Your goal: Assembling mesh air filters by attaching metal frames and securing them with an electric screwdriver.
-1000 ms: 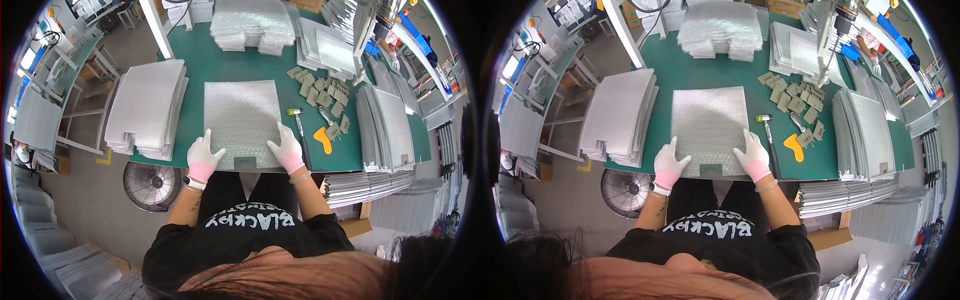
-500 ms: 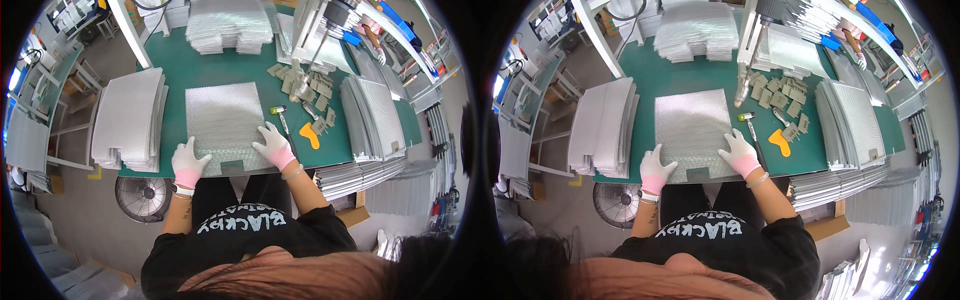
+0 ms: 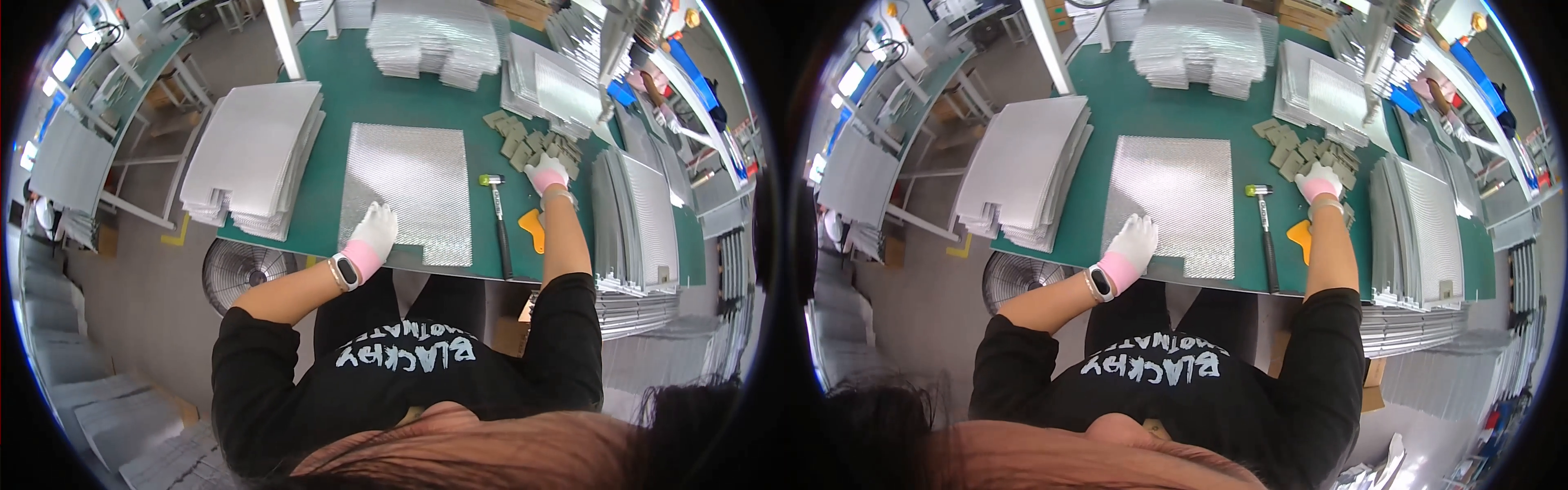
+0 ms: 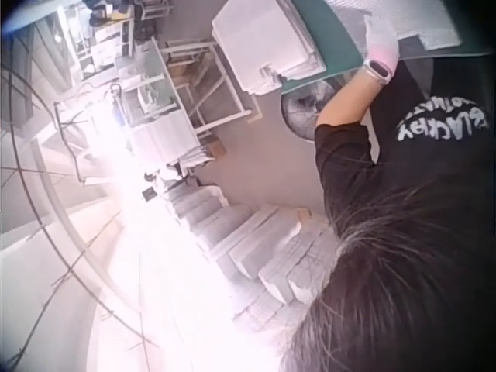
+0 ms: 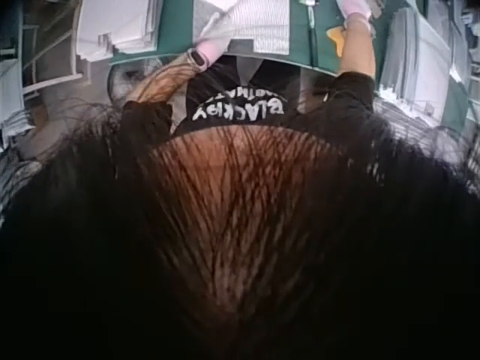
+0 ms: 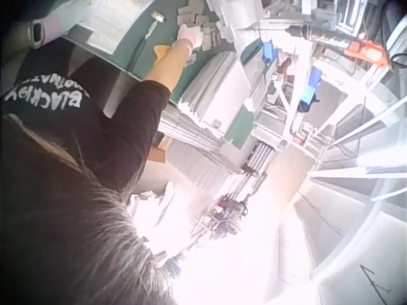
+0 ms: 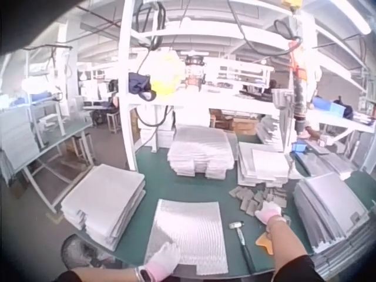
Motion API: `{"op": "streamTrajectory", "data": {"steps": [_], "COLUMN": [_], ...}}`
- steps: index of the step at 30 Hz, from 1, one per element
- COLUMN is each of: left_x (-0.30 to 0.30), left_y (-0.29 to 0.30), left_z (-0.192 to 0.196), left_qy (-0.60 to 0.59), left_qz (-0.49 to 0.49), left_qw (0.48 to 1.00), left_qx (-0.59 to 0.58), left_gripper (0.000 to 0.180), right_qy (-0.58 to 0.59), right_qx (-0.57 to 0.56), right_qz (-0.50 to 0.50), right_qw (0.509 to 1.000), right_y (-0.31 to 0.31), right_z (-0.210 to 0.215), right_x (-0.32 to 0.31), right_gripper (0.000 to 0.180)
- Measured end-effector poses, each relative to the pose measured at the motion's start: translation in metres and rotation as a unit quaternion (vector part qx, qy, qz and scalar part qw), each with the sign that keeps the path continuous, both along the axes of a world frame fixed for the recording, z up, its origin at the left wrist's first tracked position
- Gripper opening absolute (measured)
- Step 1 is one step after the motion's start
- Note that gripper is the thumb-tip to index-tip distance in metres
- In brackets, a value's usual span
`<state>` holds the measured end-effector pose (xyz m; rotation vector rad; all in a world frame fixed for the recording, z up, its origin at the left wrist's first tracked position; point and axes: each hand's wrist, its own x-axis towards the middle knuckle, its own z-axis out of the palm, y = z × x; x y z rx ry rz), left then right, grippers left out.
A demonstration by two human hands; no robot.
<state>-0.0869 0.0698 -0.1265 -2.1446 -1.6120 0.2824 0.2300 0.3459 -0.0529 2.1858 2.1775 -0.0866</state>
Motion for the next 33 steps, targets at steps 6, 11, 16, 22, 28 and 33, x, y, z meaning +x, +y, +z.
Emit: {"op": "streamTrajectory", "data": {"steps": [6,11,16,22,28,33], "left_x": [0.013,0.006,0.005,0.002,0.019,0.039], "left_y": [-0.027,-0.031,-0.027,-0.040,-0.147,-0.138], "left_z": [0.027,0.021,0.025,0.067,0.035,-0.009], "left_qy": [-0.019,-0.083,-0.106,-0.209,-0.605,-0.935], "left_qz": [0.003,0.000,-0.004,-0.089,-0.005,0.250], "left_qw": [1.000,0.996,0.993,0.974,0.698,0.209], "left_qx": [-0.010,-0.017,-0.043,0.011,-0.383,-0.143], "left_gripper": [0.018,0.016,0.015,0.014,0.032,0.033], "right_qy": [-0.074,-0.179,-0.079,0.074,0.428,0.626], "right_qx": [-0.013,-0.032,0.095,0.230,0.202,-0.330], "right_qz": [0.079,0.144,0.069,0.088,0.289,0.020], "right_qw": [0.994,0.973,0.990,0.966,0.832,0.706], "right_y": [0.010,0.000,0.000,-0.036,-0.254,-0.373], "right_z": [-0.003,0.011,0.004,0.015,0.028,-0.104], "right_x": [0.013,-0.001,0.002,0.009,-0.048,-0.076], "right_gripper": [0.048,0.034,0.023,0.025,0.008,0.016]}}
